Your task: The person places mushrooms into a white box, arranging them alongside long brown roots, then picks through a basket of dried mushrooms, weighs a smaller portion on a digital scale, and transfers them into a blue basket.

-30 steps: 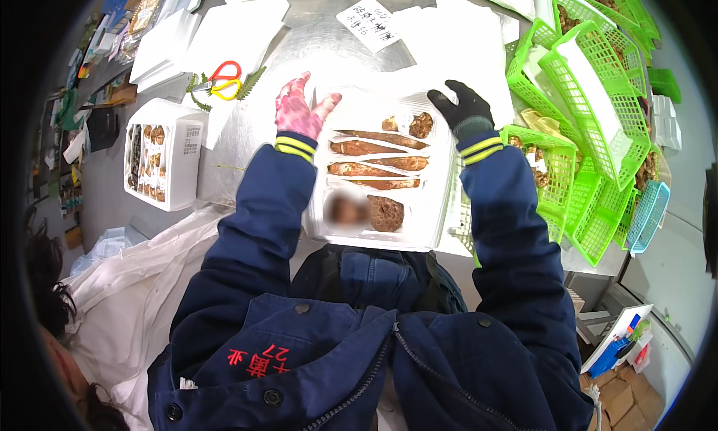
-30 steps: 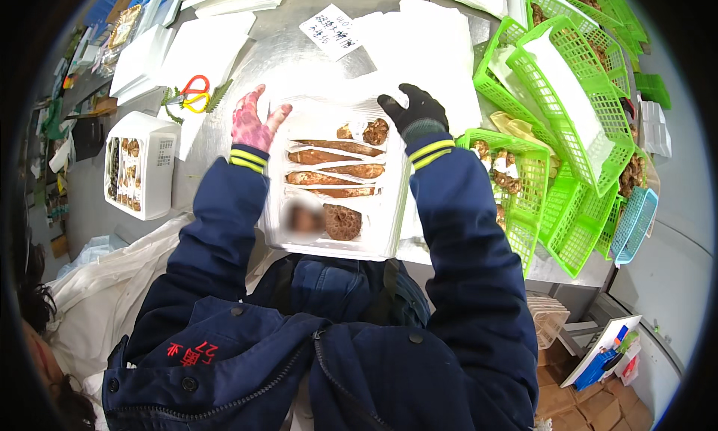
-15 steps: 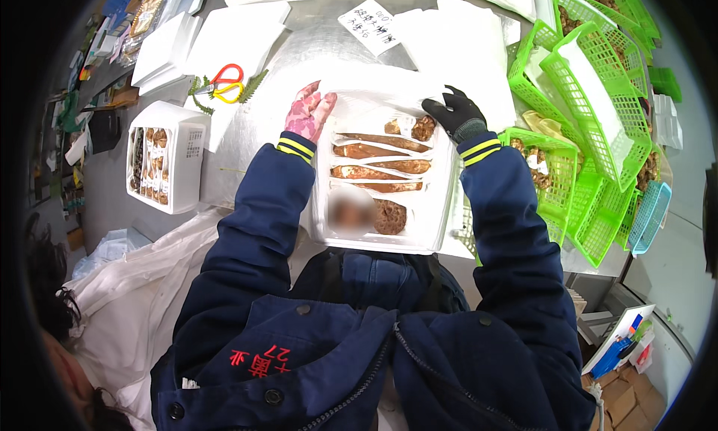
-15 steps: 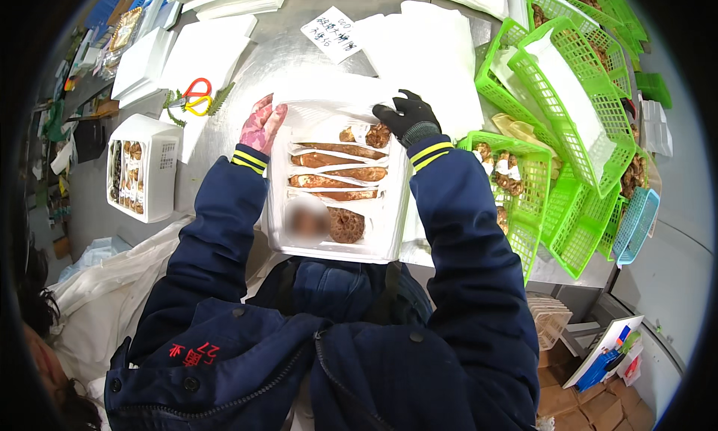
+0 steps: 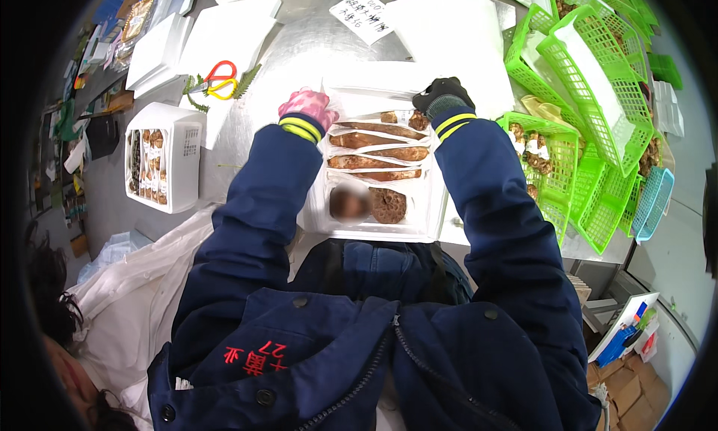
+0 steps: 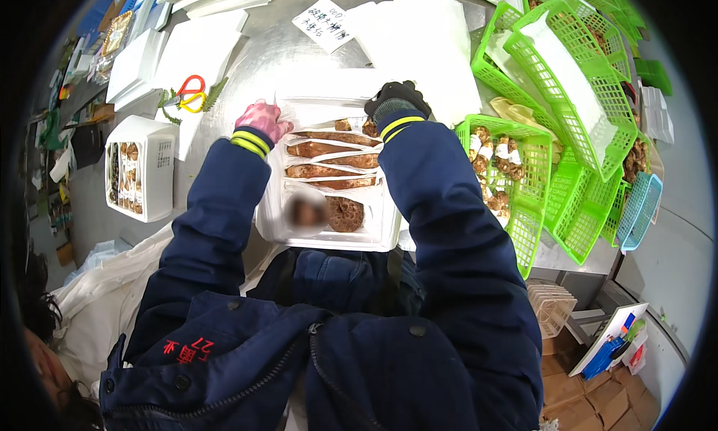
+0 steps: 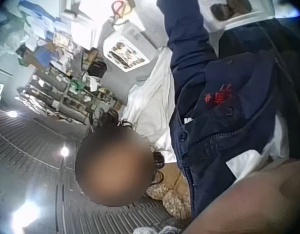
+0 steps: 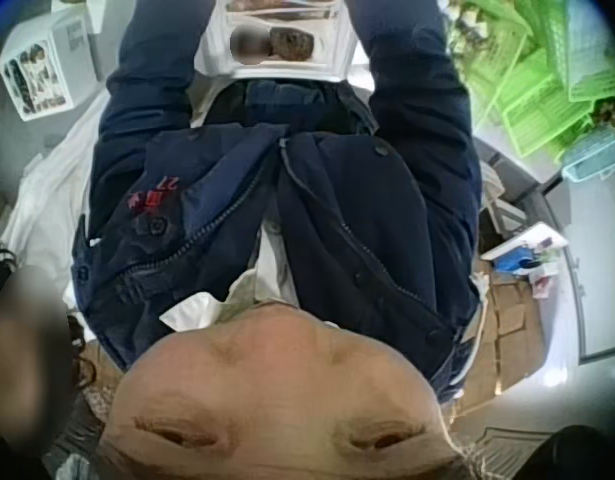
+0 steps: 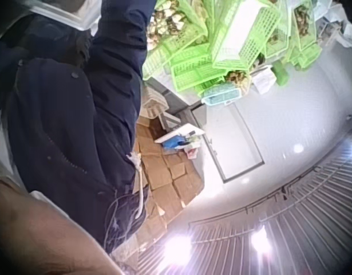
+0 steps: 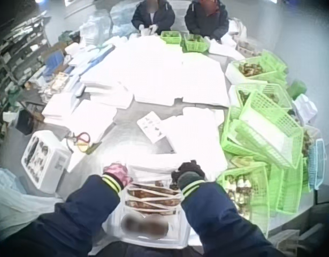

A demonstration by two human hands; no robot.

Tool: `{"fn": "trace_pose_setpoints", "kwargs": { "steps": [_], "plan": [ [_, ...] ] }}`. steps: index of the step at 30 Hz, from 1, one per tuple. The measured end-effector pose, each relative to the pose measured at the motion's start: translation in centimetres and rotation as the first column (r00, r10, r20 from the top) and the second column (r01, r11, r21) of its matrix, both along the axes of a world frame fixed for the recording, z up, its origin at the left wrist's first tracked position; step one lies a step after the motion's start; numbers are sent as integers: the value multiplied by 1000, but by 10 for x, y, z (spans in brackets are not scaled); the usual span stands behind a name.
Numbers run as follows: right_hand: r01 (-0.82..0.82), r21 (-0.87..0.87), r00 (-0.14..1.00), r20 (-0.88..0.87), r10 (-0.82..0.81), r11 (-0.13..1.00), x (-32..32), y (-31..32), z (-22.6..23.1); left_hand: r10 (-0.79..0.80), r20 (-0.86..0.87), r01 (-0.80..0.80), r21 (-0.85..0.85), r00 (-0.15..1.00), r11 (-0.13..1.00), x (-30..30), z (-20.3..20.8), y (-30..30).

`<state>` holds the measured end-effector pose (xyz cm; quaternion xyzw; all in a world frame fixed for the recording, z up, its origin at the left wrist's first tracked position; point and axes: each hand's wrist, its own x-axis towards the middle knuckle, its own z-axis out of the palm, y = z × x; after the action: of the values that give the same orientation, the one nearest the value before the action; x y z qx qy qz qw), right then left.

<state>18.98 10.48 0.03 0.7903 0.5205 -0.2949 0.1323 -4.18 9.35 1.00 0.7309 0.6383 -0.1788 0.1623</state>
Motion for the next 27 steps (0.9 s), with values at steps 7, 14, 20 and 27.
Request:
{"fn": "trace_pose_setpoints", "kwargs": {
  "steps": [7,14,20,27],
  "plan": [
    [11,15,1000,-2,-11,1000,6,-6,6,-453,282,170,662,846,730,30,13,-48],
    [-49,103,998,43,45,993,2,-5,-3,-478,30,404,490,878,773,46,-21,-35],
    [-140,539,990,97,104,830,15,-39,49,-496,105,366,547,862,752,44,-27,-34],
    [-526,637,786,111,608,563,-23,-56,2,-501,147,341,571,853,747,44,-28,-32]
  ]
}}
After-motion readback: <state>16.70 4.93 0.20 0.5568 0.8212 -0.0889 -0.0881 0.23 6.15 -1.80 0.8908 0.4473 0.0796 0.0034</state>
